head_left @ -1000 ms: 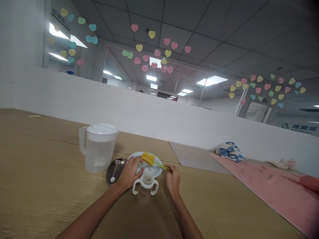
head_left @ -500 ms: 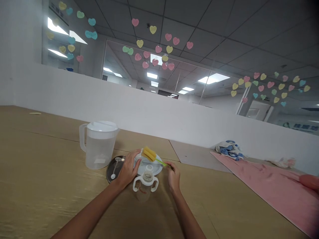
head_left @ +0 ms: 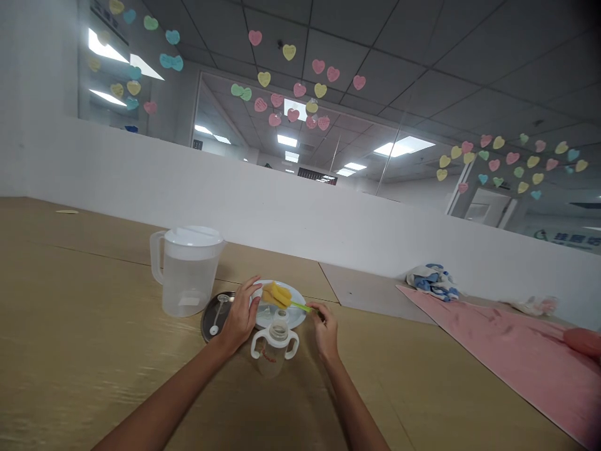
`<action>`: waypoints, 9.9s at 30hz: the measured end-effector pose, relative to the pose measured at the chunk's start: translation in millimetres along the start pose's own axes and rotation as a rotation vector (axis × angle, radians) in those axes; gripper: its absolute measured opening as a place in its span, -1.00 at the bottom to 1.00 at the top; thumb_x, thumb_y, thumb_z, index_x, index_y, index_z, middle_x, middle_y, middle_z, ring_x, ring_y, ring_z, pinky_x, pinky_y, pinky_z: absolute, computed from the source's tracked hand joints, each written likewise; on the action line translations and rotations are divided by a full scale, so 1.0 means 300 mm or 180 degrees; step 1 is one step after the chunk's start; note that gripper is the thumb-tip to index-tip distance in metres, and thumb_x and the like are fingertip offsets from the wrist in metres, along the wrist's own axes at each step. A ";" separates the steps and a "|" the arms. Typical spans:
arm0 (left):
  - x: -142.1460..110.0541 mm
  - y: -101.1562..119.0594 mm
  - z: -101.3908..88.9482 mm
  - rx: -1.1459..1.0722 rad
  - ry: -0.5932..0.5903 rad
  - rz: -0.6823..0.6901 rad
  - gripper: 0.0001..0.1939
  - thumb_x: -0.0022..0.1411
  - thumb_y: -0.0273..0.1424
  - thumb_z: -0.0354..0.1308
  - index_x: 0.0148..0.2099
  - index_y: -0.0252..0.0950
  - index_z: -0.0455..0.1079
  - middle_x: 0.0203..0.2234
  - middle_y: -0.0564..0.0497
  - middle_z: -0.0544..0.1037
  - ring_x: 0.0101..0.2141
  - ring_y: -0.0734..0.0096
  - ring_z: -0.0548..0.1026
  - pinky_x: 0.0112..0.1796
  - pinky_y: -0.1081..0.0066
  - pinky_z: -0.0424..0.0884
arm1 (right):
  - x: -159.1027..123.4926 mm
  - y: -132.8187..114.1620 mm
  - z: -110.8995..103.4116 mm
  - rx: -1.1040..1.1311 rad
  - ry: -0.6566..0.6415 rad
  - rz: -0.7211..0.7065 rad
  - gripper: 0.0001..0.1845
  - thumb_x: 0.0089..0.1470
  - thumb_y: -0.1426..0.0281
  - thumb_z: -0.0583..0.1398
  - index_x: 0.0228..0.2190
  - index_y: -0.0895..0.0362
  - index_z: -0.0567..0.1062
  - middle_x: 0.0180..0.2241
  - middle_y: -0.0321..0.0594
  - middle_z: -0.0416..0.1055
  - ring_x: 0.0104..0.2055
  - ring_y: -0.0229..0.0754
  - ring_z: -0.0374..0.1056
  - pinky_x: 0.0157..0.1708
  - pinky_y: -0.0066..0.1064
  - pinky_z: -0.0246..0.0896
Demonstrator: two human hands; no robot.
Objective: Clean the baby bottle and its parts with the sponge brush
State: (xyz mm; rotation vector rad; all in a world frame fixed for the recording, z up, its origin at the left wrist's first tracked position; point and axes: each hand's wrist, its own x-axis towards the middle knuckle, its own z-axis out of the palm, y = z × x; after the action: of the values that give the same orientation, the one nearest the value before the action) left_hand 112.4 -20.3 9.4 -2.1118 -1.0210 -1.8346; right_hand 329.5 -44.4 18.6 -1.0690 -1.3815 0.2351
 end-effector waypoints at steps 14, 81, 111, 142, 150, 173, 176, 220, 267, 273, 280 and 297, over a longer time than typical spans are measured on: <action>0.009 0.015 0.001 -0.0120 -0.0613 -0.0024 -0.61 0.31 -0.31 -0.14 0.15 -0.28 0.11 0.04 -0.14 0.35 0.07 0.28 0.29 0.08 0.20 0.22 | -0.011 -0.016 0.005 0.0109 0.0448 -0.0035 -0.76 -0.08 0.38 0.09 -0.47 0.15 0.56 -0.41 -0.19 0.38 -0.29 -0.16 0.26 -0.33 -0.40 0.11; 0.010 -0.008 0.008 0.0781 -0.2031 -0.0544 -0.45 0.32 -0.17 -0.27 -0.37 -0.24 0.51 -0.33 -0.12 0.59 0.01 0.07 0.32 0.07 -0.12 -0.15 | -0.022 0.033 0.012 -0.1406 0.0217 -0.0680 -0.73 -0.04 0.49 -0.02 -0.37 0.16 0.46 -0.37 -0.16 0.42 -0.26 -0.10 0.23 -0.20 -0.30 0.10; 0.028 -0.024 -0.009 0.0436 -0.0186 -0.0862 -0.71 0.30 -0.27 -0.18 -0.32 -0.25 0.31 -0.43 0.00 0.46 -0.34 0.31 0.38 -0.27 0.33 0.25 | -0.009 0.026 -0.008 -0.0903 0.0729 0.0171 -0.77 -0.20 0.40 -0.01 -0.53 0.12 0.43 -0.46 -0.18 0.41 -0.33 -0.09 0.25 -0.27 -0.33 0.09; 0.044 -0.094 -0.035 0.0163 0.0092 -0.2577 -0.80 -0.01 -0.44 -0.05 -0.26 -0.22 0.26 -0.64 0.16 0.24 -0.56 0.42 0.31 -0.49 0.47 0.17 | -0.006 0.035 -0.014 -0.1058 0.0728 0.0089 -0.79 -0.15 0.40 -0.01 -0.54 0.11 0.42 -0.45 -0.19 0.42 -0.33 -0.08 0.22 -0.26 -0.32 0.05; 0.051 -0.083 -0.032 -0.0196 0.0526 -0.2425 -0.81 -0.01 -0.44 -0.08 -0.29 -0.22 0.26 -0.64 0.17 0.15 -0.56 0.46 0.25 -0.45 0.49 0.20 | 0.000 0.029 -0.024 -0.1357 0.0894 -0.0078 -0.77 -0.11 0.41 -0.02 -0.54 0.12 0.43 -0.46 -0.19 0.42 -0.34 -0.09 0.21 -0.27 -0.32 -0.01; 0.006 0.032 -0.005 0.0486 -0.1264 0.0043 -0.77 0.12 -0.55 -0.08 -0.33 -0.24 0.39 -0.45 0.02 0.46 -0.31 0.33 0.37 -0.18 0.32 0.24 | 0.013 0.049 -0.044 -0.3156 0.0614 -0.1333 -0.83 -0.05 0.51 0.05 -0.49 0.11 0.44 -0.46 -0.20 0.32 -0.35 -0.14 0.10 -0.33 -0.32 -0.18; 0.006 0.029 -0.001 0.0472 -0.1408 0.0009 -0.79 0.14 -0.53 -0.06 -0.32 -0.23 0.39 -0.42 0.02 0.46 -0.30 0.32 0.38 -0.18 0.32 0.24 | 0.015 0.055 -0.046 -0.3097 0.0515 -0.1468 -0.83 -0.04 0.50 0.06 -0.52 0.11 0.43 -0.49 -0.21 0.32 -0.36 -0.15 0.10 -0.34 -0.32 -0.18; -0.002 0.002 0.013 0.0674 -0.1886 0.0140 -0.64 0.30 -0.18 -0.15 -0.04 -0.18 0.37 -0.07 0.01 0.48 -0.04 0.24 0.34 0.02 0.18 0.06 | 0.009 0.021 -0.031 -0.1882 0.0542 0.0124 -0.77 -0.09 0.42 -0.01 -0.48 0.12 0.45 -0.41 -0.19 0.40 -0.29 -0.12 0.25 -0.28 -0.38 0.04; 0.049 0.033 -0.020 0.0810 -0.2551 -0.0120 -0.52 0.26 -0.13 -0.16 0.10 -0.26 0.27 -0.49 -0.06 0.57 -0.33 0.21 0.48 -0.16 0.28 0.22 | 0.001 0.032 -0.020 -0.2087 0.0481 -0.0284 -0.77 -0.08 0.49 0.00 -0.51 0.14 0.46 -0.45 -0.20 0.41 -0.35 -0.16 0.22 -0.29 -0.39 0.01; 0.036 0.034 -0.015 0.0953 -0.2357 -0.0088 -0.55 0.28 -0.13 -0.18 -0.03 -0.29 0.34 -0.30 -0.15 0.54 -0.21 0.16 0.45 -0.15 0.25 0.24 | 0.002 0.032 -0.020 -0.2116 0.0477 -0.0251 -0.77 -0.08 0.48 0.00 -0.51 0.14 0.46 -0.45 -0.19 0.41 -0.34 -0.15 0.23 -0.28 -0.38 0.02; -0.002 0.002 0.020 0.0411 -0.1605 -0.0453 -0.68 0.23 -0.22 -0.05 -0.06 -0.27 0.32 -0.14 -0.08 0.50 -0.11 0.24 0.43 -0.07 0.27 0.28 | 0.004 0.029 -0.023 -0.1895 0.0443 -0.0355 -0.79 -0.10 0.47 0.01 -0.51 0.13 0.44 -0.46 -0.21 0.41 -0.32 -0.15 0.24 -0.26 -0.38 0.04; 0.012 0.038 0.022 -0.0706 -0.0947 -0.0970 -0.68 0.28 -0.25 -0.13 0.00 -0.24 0.25 -0.11 -0.03 0.51 -0.09 0.34 0.47 -0.08 0.34 0.37 | -0.020 0.001 -0.007 -0.1301 0.0426 -0.0748 -0.80 -0.02 0.48 -0.02 -0.46 0.14 0.40 -0.43 -0.21 0.38 -0.29 -0.16 0.22 -0.24 -0.36 0.08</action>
State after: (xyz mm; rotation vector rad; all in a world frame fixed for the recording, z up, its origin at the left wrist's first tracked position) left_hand 124.3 -24.1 14.5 -2.5406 -1.3255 -1.8758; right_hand 329.9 -49.5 14.6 -1.2163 -1.4520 -0.2989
